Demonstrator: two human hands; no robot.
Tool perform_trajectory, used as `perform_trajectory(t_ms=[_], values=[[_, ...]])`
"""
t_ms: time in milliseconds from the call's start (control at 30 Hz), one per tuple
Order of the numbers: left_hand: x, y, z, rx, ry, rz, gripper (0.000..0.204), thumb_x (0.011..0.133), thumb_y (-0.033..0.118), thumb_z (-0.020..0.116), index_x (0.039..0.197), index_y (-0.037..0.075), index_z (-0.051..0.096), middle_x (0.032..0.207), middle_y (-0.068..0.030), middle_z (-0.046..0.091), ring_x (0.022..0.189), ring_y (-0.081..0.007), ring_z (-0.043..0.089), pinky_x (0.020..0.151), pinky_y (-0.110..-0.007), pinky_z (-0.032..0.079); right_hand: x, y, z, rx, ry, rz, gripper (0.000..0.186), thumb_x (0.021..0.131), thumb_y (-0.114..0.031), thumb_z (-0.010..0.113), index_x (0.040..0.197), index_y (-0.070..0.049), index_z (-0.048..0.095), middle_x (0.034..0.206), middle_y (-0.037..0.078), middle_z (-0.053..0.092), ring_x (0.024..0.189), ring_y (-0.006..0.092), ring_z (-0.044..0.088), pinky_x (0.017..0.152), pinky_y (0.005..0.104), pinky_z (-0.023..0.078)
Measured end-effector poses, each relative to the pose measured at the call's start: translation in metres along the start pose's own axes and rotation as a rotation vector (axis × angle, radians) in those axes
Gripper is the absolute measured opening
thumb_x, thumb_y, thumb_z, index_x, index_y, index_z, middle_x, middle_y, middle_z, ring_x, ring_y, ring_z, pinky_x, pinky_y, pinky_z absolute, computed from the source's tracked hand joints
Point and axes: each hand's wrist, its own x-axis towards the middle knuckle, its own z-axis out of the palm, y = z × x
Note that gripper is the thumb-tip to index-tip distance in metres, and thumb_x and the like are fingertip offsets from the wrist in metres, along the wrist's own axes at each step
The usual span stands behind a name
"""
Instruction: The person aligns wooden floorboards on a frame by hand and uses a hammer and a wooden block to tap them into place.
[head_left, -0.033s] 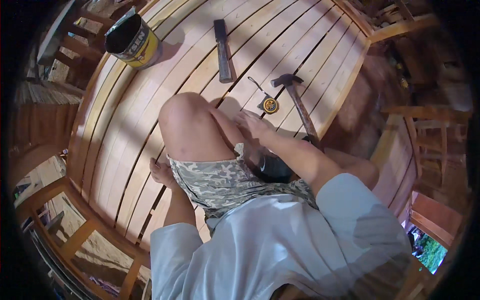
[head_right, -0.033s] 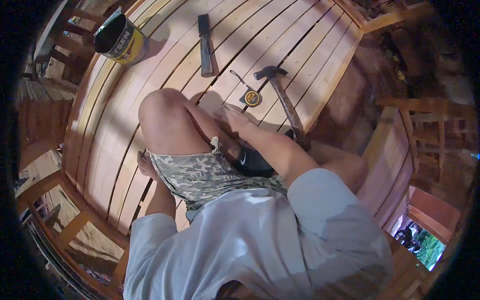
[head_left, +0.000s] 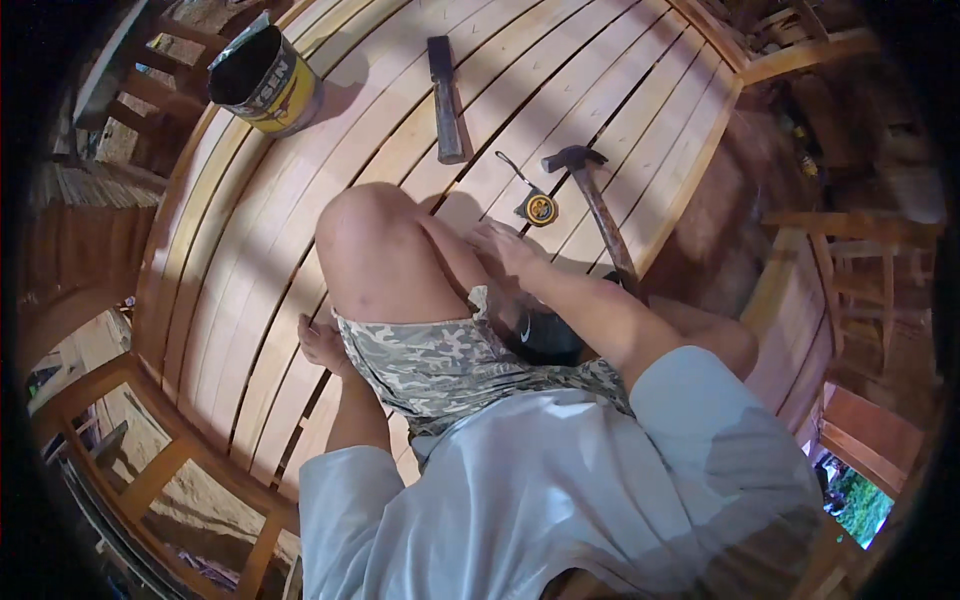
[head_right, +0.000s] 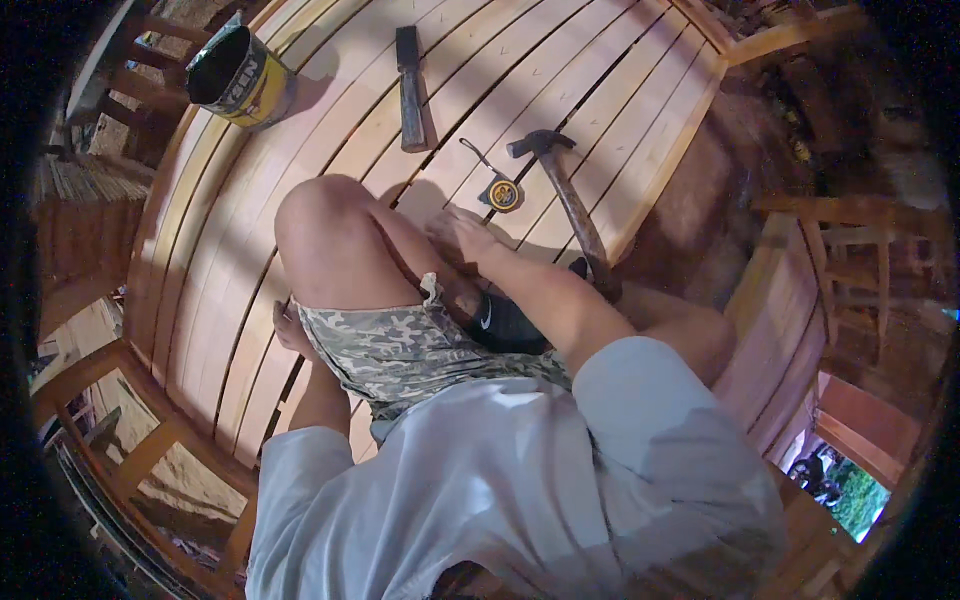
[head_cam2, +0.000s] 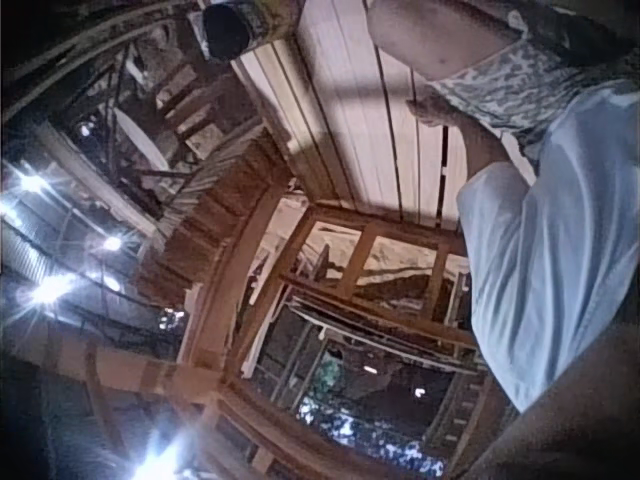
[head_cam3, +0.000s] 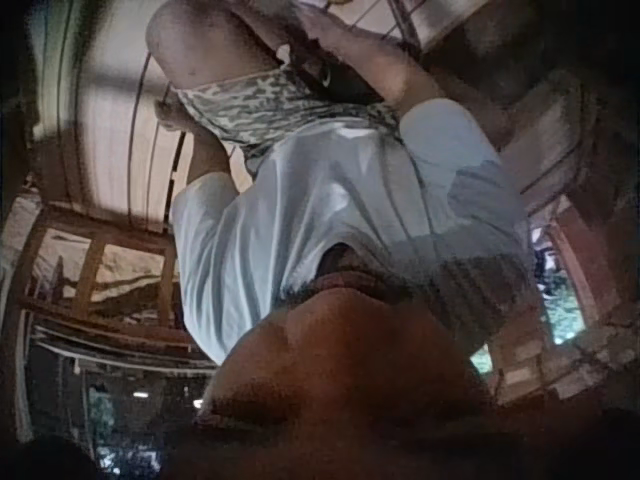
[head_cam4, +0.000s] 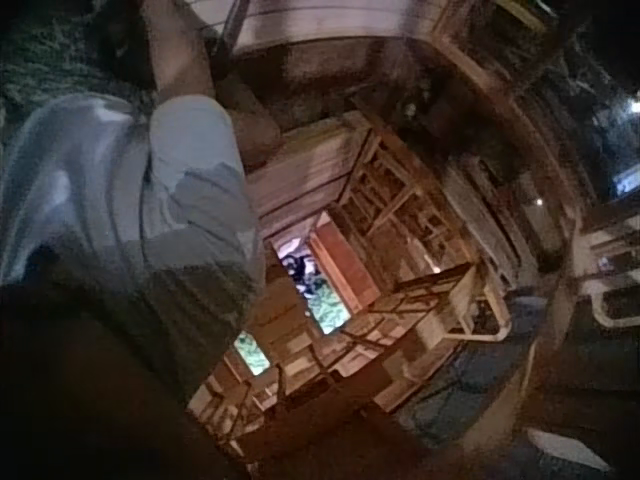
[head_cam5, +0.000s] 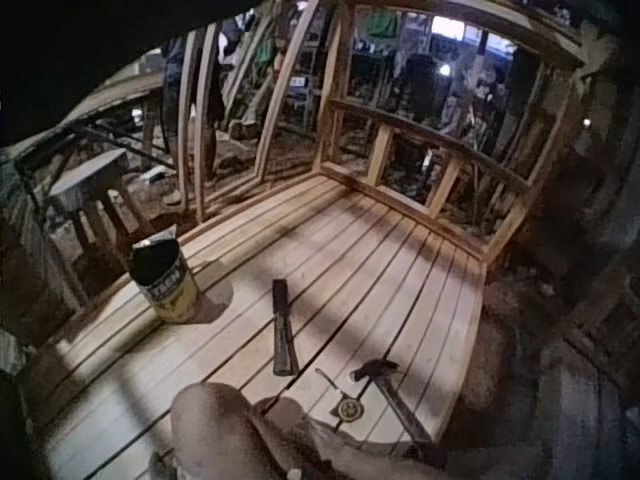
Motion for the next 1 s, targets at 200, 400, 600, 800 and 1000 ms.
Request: perform_trajectory(t_ms=[200,400,600,800,1000], values=[[0.015,-0.036,0.023,-0.087,-0.051,-0.107,0.041,0.089,0.018,0.054,0.128,0.009,0.063,0.128,-0.0117,0.065,0.119,-0.0286,0.059,0.106,-0.044,0.043,0.042,-0.021,-0.005,-0.176,-0.149,-0.197,0.052,0.088,-0.032,0.058,0.134,-0.008,0.052,0.134,0.014,0.056,0.127,0.0343,0.050,0.106,0.0447,0.042],[0.010,-0.030,0.021,-0.126,-0.012,-0.085,0.044,0.085,0.021,0.064,0.125,0.003,0.062,0.119,-0.0149,0.068,0.104,-0.0287,0.066,0.089,-0.044,0.053,0.044,-0.035,-0.005,-0.697,-0.179,-0.294,0.036,0.087,-0.025,0.059,0.120,-0.013,0.063,0.113,0.008,0.061,0.112,0.0295,0.058,0.100,0.0449,0.046],[0.020,0.001,0.025,-0.245,0.015,-0.063,0.048,0.075,0.030,0.076,0.107,-0.004,0.066,0.110,-0.0176,0.064,0.101,-0.0334,0.060,0.090,-0.045,0.046,0.018,-0.019,-0.035,-0.521,-0.017,-0.295,0.043,0.084,-0.023,0.067,0.125,-0.009,0.062,0.125,0.014,0.058,0.118,0.0347,0.053,0.102,0.0452,0.043],[0.020,0.034,-0.006,0.143,-0.139,0.212,0.054,0.086,0.036,0.064,0.119,-0.007,0.059,0.132,-0.0218,0.052,0.129,-0.0371,0.043,0.110,-0.053,0.027,0.012,-0.067,-0.141,-0.868,0.065,-0.007,0.061,0.080,-0.019,0.071,0.136,-0.005,0.054,0.135,0.020,0.054,0.124,0.0372,0.051,0.107,0.0442,0.039],[-0.022,-0.010,-0.061,0.154,-0.204,0.445,0.063,0.084,0.036,0.070,0.127,-0.008,0.055,0.141,-0.0267,0.045,0.128,-0.0452,0.044,0.106,-0.054,0.033,0.007,-0.050,-0.134,-0.598,-0.037,0.162,0.074,0.080,-0.025,0.075,0.145,-0.007,0.045,0.129,0.019,0.059,0.120,0.0358,0.055,0.105,0.0450,0.041]])
